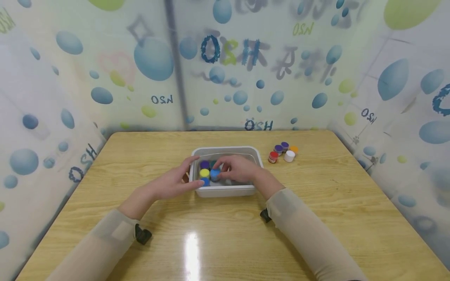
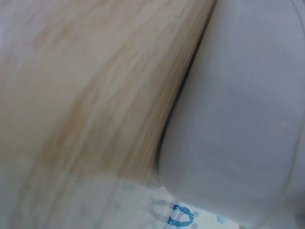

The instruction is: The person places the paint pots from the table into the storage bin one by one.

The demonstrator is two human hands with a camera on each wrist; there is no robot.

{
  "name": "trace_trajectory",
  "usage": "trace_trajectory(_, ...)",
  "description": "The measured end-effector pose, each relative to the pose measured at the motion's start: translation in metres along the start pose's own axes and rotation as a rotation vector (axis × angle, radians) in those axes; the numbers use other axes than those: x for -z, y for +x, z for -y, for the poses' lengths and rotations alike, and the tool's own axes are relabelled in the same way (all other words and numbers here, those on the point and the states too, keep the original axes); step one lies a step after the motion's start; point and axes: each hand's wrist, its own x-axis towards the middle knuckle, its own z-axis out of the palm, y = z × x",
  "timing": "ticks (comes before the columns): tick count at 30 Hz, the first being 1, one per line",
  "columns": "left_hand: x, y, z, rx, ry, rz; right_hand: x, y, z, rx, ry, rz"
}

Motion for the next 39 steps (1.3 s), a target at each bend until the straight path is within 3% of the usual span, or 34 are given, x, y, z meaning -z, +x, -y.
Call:
trace_trajectory(23, 0.001, -0.001, 0.001, -0.007, 0.008, -0.003, 0.001, -0.001, 0.002, -0.009, 0.04, 0.017)
trace_trajectory(33, 0.0, 0.0, 0.002, -0.003, 0.016, -0.012, 0.005, -0.004, 0.003, 0.0, 0.118, -0.085)
trace_trajectory(39, 0.001, 0.0, 0.001, 0.009, 0.002, -0.014, 0.021, -0.017, 0.001, 0.07, 0.173, -0.166)
